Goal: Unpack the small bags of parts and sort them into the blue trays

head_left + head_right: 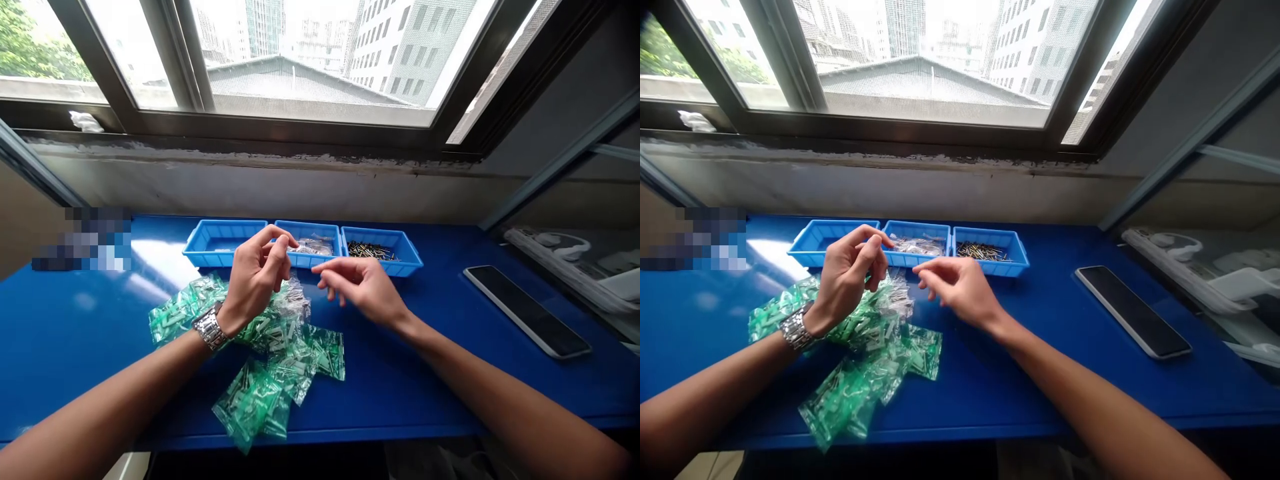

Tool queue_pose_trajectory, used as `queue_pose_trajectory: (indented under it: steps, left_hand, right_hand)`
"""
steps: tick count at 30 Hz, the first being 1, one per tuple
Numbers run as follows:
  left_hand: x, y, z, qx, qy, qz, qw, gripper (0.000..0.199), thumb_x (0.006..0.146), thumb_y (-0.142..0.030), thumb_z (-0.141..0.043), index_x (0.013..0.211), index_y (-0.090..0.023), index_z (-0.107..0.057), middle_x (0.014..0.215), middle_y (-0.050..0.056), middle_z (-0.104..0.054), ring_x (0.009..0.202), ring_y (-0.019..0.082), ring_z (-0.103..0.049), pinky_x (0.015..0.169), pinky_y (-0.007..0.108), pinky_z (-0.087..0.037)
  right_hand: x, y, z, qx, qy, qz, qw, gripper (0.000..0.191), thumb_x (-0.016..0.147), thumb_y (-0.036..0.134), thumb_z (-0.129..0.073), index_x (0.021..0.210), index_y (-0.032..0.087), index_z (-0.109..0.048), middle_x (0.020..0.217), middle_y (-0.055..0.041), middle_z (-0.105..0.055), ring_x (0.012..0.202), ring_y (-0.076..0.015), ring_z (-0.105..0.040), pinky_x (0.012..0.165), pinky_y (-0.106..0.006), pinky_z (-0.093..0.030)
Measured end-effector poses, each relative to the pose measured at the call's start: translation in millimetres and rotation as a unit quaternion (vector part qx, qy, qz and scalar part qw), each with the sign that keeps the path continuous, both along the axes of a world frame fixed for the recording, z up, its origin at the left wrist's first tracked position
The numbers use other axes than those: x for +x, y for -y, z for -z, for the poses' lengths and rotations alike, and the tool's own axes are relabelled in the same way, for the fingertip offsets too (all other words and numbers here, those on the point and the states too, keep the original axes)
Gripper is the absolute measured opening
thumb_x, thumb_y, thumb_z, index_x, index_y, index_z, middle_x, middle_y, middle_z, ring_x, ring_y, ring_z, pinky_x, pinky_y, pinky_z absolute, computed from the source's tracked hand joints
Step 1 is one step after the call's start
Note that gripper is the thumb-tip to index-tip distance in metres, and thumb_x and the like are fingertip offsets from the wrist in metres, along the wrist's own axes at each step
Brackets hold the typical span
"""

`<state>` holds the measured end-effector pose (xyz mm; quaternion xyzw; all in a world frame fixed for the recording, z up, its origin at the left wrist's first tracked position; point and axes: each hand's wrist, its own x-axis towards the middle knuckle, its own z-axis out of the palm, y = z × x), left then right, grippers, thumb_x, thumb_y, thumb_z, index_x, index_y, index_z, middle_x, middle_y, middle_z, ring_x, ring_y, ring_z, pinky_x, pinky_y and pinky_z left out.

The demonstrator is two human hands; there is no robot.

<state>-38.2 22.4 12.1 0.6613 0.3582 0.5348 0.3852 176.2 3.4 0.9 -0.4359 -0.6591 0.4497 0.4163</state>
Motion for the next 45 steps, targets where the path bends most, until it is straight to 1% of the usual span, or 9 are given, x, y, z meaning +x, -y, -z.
queue_pose_trajectory:
  steps: [3,6,10,13,17,22,30,36,45]
  left_hand:
    - [0.4,-0.5,0.6,0.002,-0.003,0.008,1.0,0.027,0.108,-0.038,-0.054,0.094,-0.018,-0.066,0.056,-0.004,-0.058,0.04,0.007,-0.048,0.039,0.021,-0.037]
    - [1.1,-1.0,1.5,0.006,-0.01,0.012,1.0,0.03,0.108,-0.039,-0.054,0.091,-0.018,-0.066,0.055,-0.004,-0.057,0.039,0.007,-0.047,0.039,0.02,-0.037]
    - [1.0,-0.9,2.4,0.015,-0.018,0.016,1.0,0.033,0.108,-0.04,-0.053,0.089,-0.017,-0.067,0.055,-0.003,-0.058,0.038,0.006,-0.048,0.039,0.019,-0.036]
    - [0.7,-0.2,2.4,0.018,-0.017,0.021,0.999,0.033,0.108,-0.038,-0.053,0.087,-0.016,-0.067,0.054,-0.003,-0.057,0.038,0.006,-0.048,0.039,0.019,-0.036]
    - [1.2,-0.1,1.3,0.021,-0.018,0.022,0.999,0.032,0.108,-0.036,-0.053,0.087,-0.016,-0.067,0.054,-0.003,-0.058,0.039,0.006,-0.049,0.039,0.018,-0.037]
    - [0.8,-0.8,0.6,0.022,-0.025,0.008,0.999,0.031,0.107,-0.034,-0.054,0.085,-0.016,-0.067,0.054,-0.003,-0.058,0.04,0.007,-0.049,0.04,0.019,-0.039]
    - [1.3,-0.6,-0.4,0.022,-0.043,0.003,0.999,0.03,0.106,-0.031,-0.054,0.084,-0.015,-0.067,0.054,-0.003,-0.058,0.041,0.007,-0.05,0.041,0.019,-0.039]
    - [1.0,-0.6,-1.0,0.021,-0.052,-0.006,0.998,0.03,0.105,-0.032,-0.055,0.084,-0.015,-0.068,0.054,-0.002,-0.058,0.041,0.007,-0.049,0.041,0.02,-0.038]
    - [3.1,-0.2,-0.2,-0.039,-0.069,0.023,0.997,0.028,0.104,-0.044,-0.059,0.108,-0.017,-0.066,0.065,-0.002,-0.06,0.044,0.008,-0.048,0.039,0.018,-0.038]
  right_hand:
    - [-6.2,6.8,3.4,0.165,0.179,-0.048,0.969,0.025,0.094,0.029,-0.073,0.116,0.021,-0.082,0.093,-0.0066,-0.077,0.07,-0.016,-0.067,0.062,-0.028,-0.054]
    - [-9.8,7.8,10.2,0.228,0.263,-0.088,0.933,0.033,0.095,0.028,-0.074,0.128,0.023,-0.077,0.105,-0.0084,-0.074,0.081,-0.0183,-0.068,0.069,-0.03,-0.056]
    - [-11.8,5.8,20.6,0.267,0.297,-0.089,0.913,0.026,0.097,0.026,-0.074,0.122,0.021,-0.08,0.105,-0.0084,-0.075,0.089,-0.0203,-0.07,0.074,-0.03,-0.058]
    - [-13.1,6.1,22.1,0.296,0.261,-0.072,0.916,0.018,0.099,0.024,-0.071,0.111,0.019,-0.084,0.098,-0.0081,-0.077,0.086,-0.0193,-0.072,0.074,-0.03,-0.058]
    - [-11.5,5.9,14.4,0.238,0.164,-0.012,0.957,0.014,0.096,0.023,-0.073,0.101,0.017,-0.085,0.09,-0.006,-0.08,0.073,-0.0163,-0.072,0.063,-0.027,-0.056]
    - [-4.9,-0.2,10.9,0.11,0.09,0.045,0.989,0.015,0.095,0.03,-0.074,0.094,0.019,-0.084,0.094,-0.0059,-0.083,0.076,-0.019,-0.076,0.059,-0.027,-0.056]
    - [-7.5,2.6,12.0,0.025,0.075,-0.019,0.997,0.022,0.091,0.039,-0.077,0.092,0.018,-0.086,0.08,-0.0051,-0.08,0.059,-0.0146,-0.067,0.047,-0.023,-0.052]
    - [-4.7,-0.9,8.4,-0.002,-0.031,0.039,0.999,0.027,0.091,0.042,-0.078,0.089,0.016,-0.084,0.061,-0.0006,-0.068,0.046,-0.0091,-0.055,0.042,-0.021,-0.045]
    - [-4.8,-4.1,4.4,-0.008,-0.169,0.066,0.983,0.027,0.084,0.041,-0.086,0.089,0.015,-0.078,0.078,-0.0067,-0.078,0.059,-0.0163,-0.073,0.046,-0.023,-0.056]
